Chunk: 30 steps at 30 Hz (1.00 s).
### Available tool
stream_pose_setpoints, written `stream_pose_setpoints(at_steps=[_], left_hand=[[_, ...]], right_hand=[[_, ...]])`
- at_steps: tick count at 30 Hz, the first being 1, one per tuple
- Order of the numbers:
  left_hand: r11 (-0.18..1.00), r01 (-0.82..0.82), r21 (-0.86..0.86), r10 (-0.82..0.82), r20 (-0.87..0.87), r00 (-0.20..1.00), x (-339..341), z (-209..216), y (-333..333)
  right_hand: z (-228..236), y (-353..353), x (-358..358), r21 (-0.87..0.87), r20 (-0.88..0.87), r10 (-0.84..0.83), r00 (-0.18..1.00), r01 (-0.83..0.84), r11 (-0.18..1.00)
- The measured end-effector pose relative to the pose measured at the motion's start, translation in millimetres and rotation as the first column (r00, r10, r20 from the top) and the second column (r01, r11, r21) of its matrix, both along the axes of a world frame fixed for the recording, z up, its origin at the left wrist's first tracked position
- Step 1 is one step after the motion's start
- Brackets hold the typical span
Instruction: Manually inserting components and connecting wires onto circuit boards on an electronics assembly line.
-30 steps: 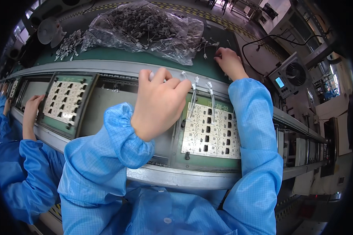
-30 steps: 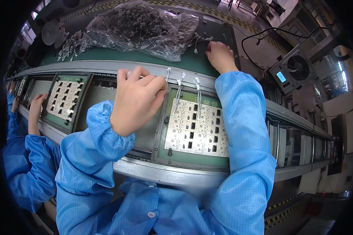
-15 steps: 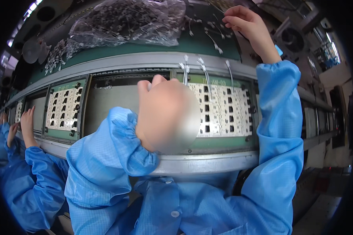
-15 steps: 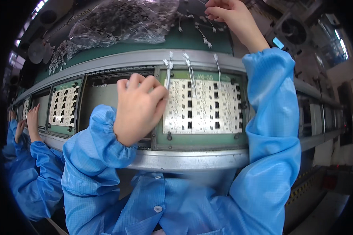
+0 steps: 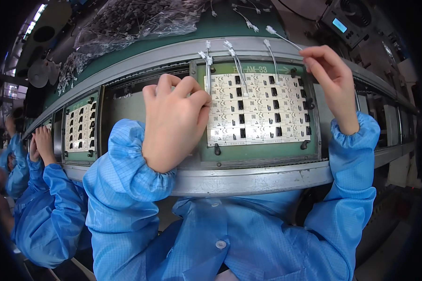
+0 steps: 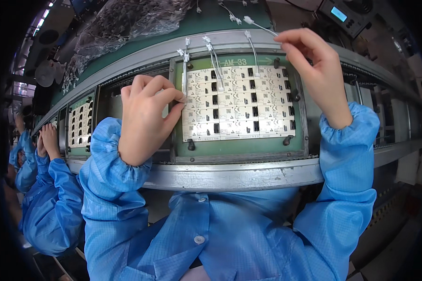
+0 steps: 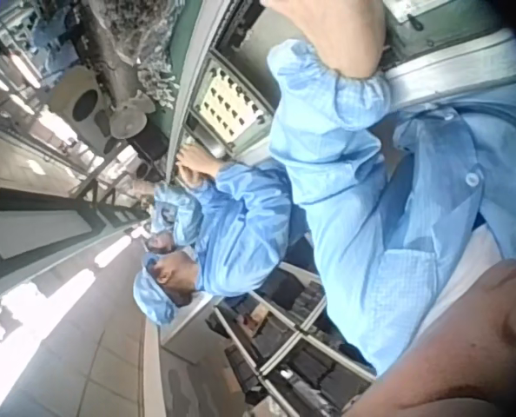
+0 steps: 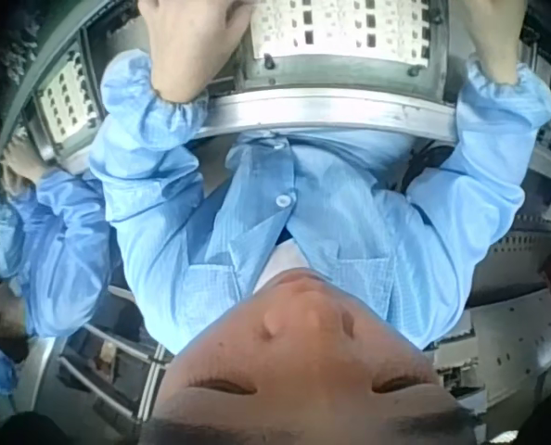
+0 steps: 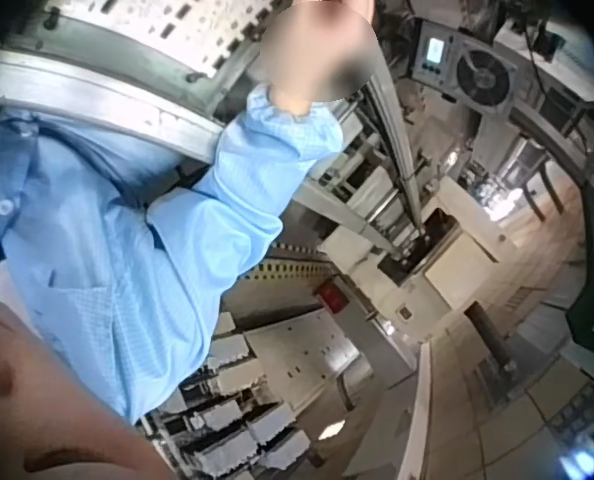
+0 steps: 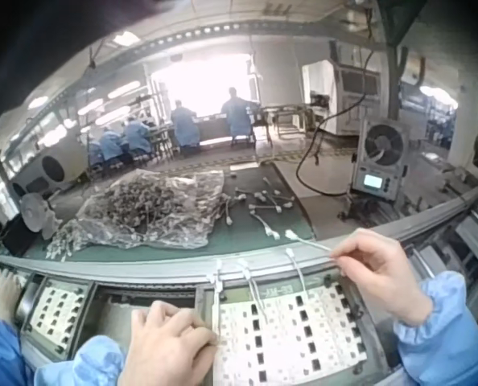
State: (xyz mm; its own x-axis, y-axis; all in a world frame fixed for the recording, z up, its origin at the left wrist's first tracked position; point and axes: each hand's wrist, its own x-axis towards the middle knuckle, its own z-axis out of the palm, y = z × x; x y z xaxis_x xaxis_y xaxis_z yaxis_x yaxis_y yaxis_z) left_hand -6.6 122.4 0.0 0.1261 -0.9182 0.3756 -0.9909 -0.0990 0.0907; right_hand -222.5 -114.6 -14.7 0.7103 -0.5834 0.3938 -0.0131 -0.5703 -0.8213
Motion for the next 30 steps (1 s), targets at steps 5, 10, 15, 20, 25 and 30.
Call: stream_pose_setpoints(at_steps=[5, 10, 15, 20, 25, 30], left_hand=[[0.998, -0.017, 0.059, 0.019, -0.039, 0.999, 2.2, 0.1, -1.1], [0.993, -0.032, 0.112, 0.046, -0.127, 0.991, 3.6, 2.3, -1.1], [0.995, -0.018, 0.100, 0.027, -0.090, 0.996, 2.9, 2.9, -0.8], [0.997, 0.074, 0.012, -0.075, 0.083, 0.994, -4.1, -0.1, -1.0], [0.987, 0.160, -0.007, -0.151, 0.294, 0.944, -8.8, -1.8, 0.6], [0.989, 0.039, 0.142, -0.059, 0.135, 0.989, -26.7, 11.5, 21.3]], right_hand=[[6.8, 3.7, 1.3, -0.182, 0.076, 0.007, 0.997, 0.007, 0.983], [4.3, 13.0, -0.9, -0.026, 0.081, -0.036, 0.996, 0.038, 0.999], [0.6, -1.4, -4.8, -0.133, 0.021, 0.030, 0.999, -0.027, 0.991], [-5.1, -2.1, -2.1, -0.080, 0.029, 0.035, 0.999, -0.032, 0.996], [-1.4, 1.1, -2.0, -0.036, 0.013, 0.003, 1.000, -0.003, 0.999], [6.7, 3.3, -3.9, -0.063, 0.130, -0.016, 0.991, 0.025, 0.998]])
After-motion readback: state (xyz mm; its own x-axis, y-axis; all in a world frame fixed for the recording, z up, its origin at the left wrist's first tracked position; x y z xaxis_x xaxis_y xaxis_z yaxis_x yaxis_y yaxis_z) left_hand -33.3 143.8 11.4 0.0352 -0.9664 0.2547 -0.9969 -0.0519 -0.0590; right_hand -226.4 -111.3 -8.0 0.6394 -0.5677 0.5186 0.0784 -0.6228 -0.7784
